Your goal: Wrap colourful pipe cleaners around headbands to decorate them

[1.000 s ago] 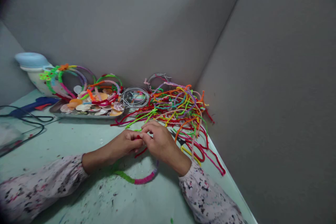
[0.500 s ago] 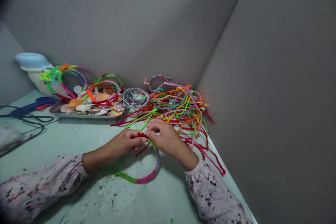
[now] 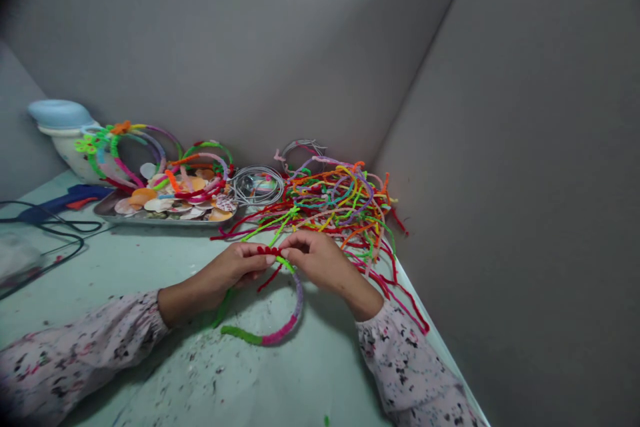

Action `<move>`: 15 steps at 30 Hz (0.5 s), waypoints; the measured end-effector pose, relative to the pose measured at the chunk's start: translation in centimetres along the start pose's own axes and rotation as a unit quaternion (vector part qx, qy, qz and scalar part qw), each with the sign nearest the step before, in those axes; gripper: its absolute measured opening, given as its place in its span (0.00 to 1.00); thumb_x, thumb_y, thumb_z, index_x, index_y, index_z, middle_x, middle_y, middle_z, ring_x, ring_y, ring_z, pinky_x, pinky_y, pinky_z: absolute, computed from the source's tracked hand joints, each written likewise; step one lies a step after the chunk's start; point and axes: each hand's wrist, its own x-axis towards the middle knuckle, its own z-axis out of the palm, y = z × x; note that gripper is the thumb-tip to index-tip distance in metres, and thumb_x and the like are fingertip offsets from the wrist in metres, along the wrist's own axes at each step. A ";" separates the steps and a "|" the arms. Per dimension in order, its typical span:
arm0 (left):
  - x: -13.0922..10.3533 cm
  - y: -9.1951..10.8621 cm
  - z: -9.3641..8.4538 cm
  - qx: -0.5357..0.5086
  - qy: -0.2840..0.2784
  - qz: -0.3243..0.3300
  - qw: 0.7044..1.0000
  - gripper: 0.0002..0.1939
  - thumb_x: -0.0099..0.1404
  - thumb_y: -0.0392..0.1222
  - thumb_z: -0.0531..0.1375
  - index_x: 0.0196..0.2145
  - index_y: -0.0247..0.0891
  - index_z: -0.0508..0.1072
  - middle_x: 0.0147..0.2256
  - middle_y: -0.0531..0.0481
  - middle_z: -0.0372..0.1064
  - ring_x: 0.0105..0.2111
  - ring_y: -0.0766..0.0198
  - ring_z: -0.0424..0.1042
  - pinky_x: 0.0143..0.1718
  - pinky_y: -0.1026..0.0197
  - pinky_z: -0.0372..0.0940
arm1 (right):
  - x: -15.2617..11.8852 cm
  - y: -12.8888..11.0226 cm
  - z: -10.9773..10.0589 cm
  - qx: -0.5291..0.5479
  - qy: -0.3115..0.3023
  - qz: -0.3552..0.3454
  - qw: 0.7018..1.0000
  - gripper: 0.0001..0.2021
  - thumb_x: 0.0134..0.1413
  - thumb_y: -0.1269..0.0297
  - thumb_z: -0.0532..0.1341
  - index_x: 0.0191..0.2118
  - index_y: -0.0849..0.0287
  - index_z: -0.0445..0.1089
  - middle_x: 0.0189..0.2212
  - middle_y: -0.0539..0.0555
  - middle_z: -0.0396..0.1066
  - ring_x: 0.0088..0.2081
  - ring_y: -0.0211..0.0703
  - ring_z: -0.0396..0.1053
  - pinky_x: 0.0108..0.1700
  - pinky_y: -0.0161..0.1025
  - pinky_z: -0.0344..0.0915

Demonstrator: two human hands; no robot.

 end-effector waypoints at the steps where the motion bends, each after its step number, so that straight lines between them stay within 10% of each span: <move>1: 0.0 0.0 0.0 0.000 -0.001 0.002 1.000 0.14 0.55 0.47 0.62 0.32 0.33 0.73 0.18 0.59 0.54 0.17 0.74 0.47 0.18 0.66 0.40 | -0.1 -0.1 0.0 -0.004 0.006 0.009 1.000 0.06 0.50 0.68 0.59 0.31 0.60 0.73 0.21 0.46 0.64 0.24 0.33 0.58 0.28 0.32 0.54; 15: -0.2 0.7 0.4 -0.031 0.018 -0.004 0.999 0.09 0.55 0.42 0.62 0.31 0.32 0.73 0.18 0.58 0.57 0.16 0.76 0.48 0.18 0.66 0.42 | -0.5 -1.1 0.0 0.014 -0.001 0.062 0.998 0.05 0.49 0.69 0.58 0.30 0.61 0.72 0.19 0.45 0.60 0.21 0.32 0.55 0.26 0.31 0.53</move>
